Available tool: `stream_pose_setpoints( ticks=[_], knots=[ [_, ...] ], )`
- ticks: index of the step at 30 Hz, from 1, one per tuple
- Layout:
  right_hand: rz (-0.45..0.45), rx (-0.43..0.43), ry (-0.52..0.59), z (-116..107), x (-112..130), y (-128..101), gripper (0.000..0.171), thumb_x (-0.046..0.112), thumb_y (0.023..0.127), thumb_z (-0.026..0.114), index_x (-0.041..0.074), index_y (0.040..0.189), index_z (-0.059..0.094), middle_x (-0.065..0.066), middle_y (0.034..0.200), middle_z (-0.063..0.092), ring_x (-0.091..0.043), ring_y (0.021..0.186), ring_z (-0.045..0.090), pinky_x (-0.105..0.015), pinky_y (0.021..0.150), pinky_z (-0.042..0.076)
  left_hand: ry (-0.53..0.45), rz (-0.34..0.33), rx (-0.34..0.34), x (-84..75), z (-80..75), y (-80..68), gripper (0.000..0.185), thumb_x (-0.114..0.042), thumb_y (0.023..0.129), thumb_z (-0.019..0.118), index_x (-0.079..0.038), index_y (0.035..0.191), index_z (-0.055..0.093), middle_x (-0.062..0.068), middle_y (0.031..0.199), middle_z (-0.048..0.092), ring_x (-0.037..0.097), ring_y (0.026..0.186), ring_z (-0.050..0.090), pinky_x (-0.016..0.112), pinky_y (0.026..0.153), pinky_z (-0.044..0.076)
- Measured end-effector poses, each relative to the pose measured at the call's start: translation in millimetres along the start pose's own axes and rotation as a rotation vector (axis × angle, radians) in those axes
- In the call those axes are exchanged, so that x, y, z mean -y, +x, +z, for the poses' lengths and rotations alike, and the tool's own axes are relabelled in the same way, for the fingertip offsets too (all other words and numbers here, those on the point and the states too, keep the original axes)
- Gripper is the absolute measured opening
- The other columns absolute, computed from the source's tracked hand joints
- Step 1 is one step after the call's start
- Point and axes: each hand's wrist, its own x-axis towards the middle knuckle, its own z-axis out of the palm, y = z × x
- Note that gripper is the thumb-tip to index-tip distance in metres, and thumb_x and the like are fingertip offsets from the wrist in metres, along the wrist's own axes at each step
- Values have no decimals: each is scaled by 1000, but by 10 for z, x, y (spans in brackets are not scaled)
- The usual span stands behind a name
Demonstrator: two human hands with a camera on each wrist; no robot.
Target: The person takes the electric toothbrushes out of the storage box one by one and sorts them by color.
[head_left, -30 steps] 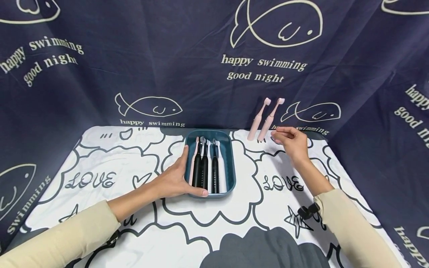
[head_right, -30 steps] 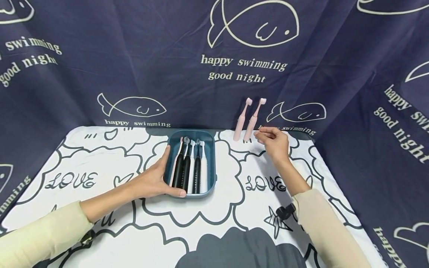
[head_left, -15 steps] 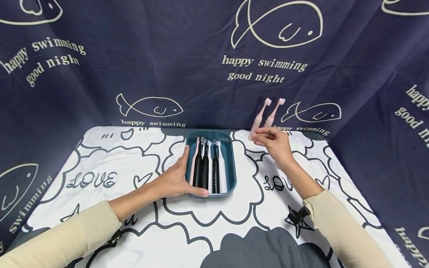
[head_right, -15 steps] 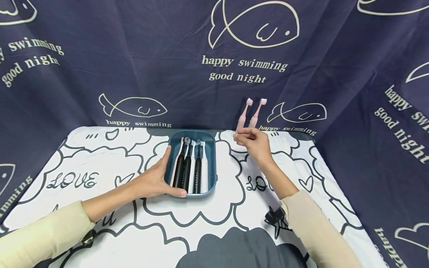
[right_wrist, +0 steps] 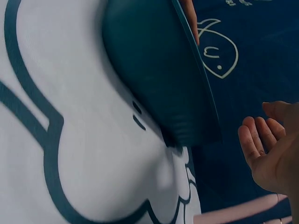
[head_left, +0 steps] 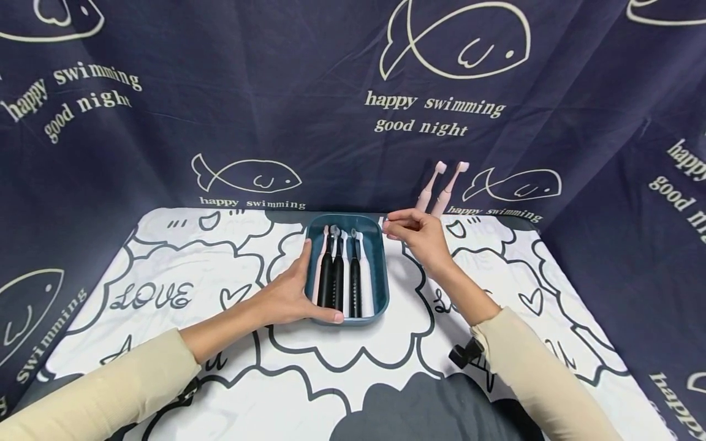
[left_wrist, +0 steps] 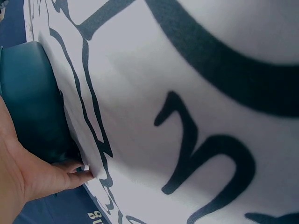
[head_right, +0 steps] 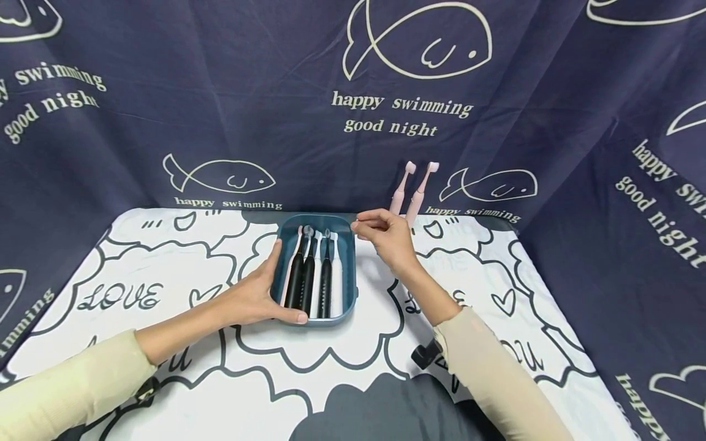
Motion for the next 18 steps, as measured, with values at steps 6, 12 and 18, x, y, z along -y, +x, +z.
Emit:
stream_pose_setpoints(
  ticks=[6,12,18],
  knots=[
    [-13,65,7,164,3,-24,28,1,103,79,-11,128,75,9,96,83,-4,91,81,-31,93,69,-20,7,-5,-2,21,11,175,-75,66,101,-18,181,-18,20,190,8,40,172,29,61,136,36],
    [-8,121,-53,347,39,-38,30,6,102,82,-8,128,77,-7,109,85,-6,93,81,-37,98,68,-30,15,-8,-14,30,10,175,-75,66,101,-19,181,-18,19,190,12,38,169,36,60,134,39],
    [-1,181,-183,528,37,-21,28,17,102,86,3,126,82,-14,120,83,-16,100,79,-48,100,65,-36,28,-10,-15,21,11,173,-72,69,102,-19,180,-19,20,190,11,38,170,35,61,134,39]
  ],
)
